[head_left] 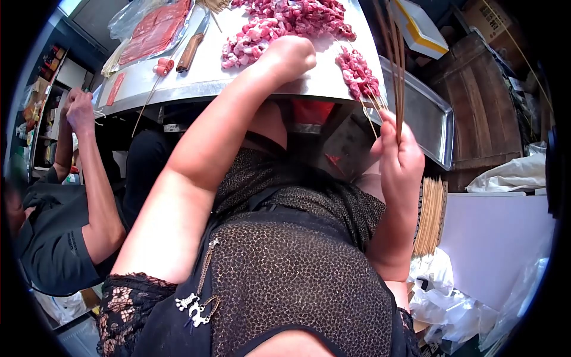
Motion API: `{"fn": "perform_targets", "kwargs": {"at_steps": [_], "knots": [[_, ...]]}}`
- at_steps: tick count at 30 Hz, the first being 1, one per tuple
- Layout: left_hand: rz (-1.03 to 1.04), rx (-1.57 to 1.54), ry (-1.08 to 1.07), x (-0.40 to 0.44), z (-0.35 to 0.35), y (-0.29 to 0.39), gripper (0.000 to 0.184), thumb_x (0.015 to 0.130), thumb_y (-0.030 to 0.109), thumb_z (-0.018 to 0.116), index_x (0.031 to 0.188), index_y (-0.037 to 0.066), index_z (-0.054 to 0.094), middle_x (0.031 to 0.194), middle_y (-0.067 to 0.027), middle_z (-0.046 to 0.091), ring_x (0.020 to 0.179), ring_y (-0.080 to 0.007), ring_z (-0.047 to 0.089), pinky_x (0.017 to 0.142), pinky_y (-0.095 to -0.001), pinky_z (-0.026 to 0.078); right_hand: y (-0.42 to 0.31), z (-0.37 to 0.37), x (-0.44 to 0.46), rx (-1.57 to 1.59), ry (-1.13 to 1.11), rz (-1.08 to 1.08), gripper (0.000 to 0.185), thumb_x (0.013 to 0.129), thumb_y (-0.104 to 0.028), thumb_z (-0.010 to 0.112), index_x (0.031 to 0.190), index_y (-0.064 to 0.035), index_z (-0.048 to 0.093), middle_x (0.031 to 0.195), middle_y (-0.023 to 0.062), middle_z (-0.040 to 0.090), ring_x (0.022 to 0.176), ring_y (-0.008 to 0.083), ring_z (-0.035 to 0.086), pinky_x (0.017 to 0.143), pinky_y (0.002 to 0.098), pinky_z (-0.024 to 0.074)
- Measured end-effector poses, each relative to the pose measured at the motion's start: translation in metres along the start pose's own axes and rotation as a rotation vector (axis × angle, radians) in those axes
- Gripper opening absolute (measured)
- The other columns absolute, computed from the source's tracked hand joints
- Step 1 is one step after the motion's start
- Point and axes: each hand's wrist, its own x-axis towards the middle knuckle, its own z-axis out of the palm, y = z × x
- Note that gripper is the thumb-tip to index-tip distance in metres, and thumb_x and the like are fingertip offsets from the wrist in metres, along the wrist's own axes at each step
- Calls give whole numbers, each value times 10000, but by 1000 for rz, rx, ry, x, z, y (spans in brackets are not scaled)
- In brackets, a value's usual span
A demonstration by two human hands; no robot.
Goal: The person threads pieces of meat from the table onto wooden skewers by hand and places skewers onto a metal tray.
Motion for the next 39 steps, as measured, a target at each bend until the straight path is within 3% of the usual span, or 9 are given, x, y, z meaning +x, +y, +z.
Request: {"fn": "perform_targets", "kwargs": {"at_steps": [2, 4, 8, 10, 16, 20, 29, 31, 39], "knots": [[-222, -706, 117, -9, 2, -3, 216, 865, 189, 577, 985, 39, 676, 883, -60, 671, 789, -137, 625, 702, -274, 502, -11, 3, -12, 371, -194, 123, 286, 986, -254, 469, 1101, -9, 558, 625, -34, 483, 566, 17, 418, 532, 162, 334], [-281, -1303, 144, -19, 7, -9, 232, 906, 164, 534, 1050, 17, 641, 911, -39, 652, 811, -116, 610, 718, -245, 503, 11, 25, -17, 528, -272, 161, 250, 986, -279, 465, 949, -45, 544, 599, -35, 473, 524, 30, 402, 490, 172, 310], [-363, -1662, 116, -36, 4, -10, 234, 928, 159, 501, 1066, 14, 622, 929, -58, 657, 826, -123, 617, 758, -255, 517, 46, 54, -13, 653, -362, 214, 236, 972, -255, 497, 857, -62, 566, 601, -37, 479, 511, 29, 397, 469, 182, 308], [-425, -1665, 137, -40, 3, -9, 202, 921, 141, 529, 1045, 12, 622, 916, -72, 663, 806, -135, 632, 746, -257, 531, 48, 59, -11, 581, -282, 342, 244, 961, -255, 523, 825, -61, 579, 603, -48, 475, 515, 20, 389, 470, 179, 305], [-436, -1628, 346, -50, -4, 0, 259, 852, 57, 639, 1087, -26, 568, 954, -132, 658, 854, -210, 658, 769, -317, 561, 57, 69, -16, 631, -194, 297, 175, 919, -140, 588, 1042, -22, 631, 701, -61, 529, 580, -1, 420, 514, 156, 340], [-429, -1653, 345, -52, -5, 1, 241, 904, 55, 562, 1127, -24, 517, 1022, -197, 647, 933, -269, 663, 772, -316, 577, 58, 70, -19, 645, -148, 225, 171, 902, -81, 598, 1058, -17, 630, 741, -58, 554, 608, 7, 453, 548, 165, 387], [-362, -1567, 299, -57, -9, 6, 287, 905, 46, 557, 1174, -40, 505, 1028, -188, 645, 922, -253, 663, 814, -333, 565, 63, 65, -18, 533, -129, 236, 172, 896, -89, 606, 1048, -22, 651, 693, -52, 561, 607, 8, 457, 554, 169, 391], [-343, -1511, 266, -60, -12, 4, 303, 900, 50, 565, 1184, -44, 512, 1033, -180, 646, 921, -242, 663, 812, -326, 564, 60, 59, -16, 319, -62, 12, 176, 889, -95, 618, 1043, -22, 661, 699, -50, 574, 626, 9, 464, 568, 170, 395], [-355, -1429, 88, -70, -20, 6, 352, 888, 57, 587, 1219, -46, 523, 1055, -152, 646, 929, -207, 658, 806, -304, 559, 69, 50, -22, 409, -112, 56, 175, 889, -60, 610, 1051, -16, 661, 787, -54, 602, 665, 7, 462, 604, 167, 411]]}}
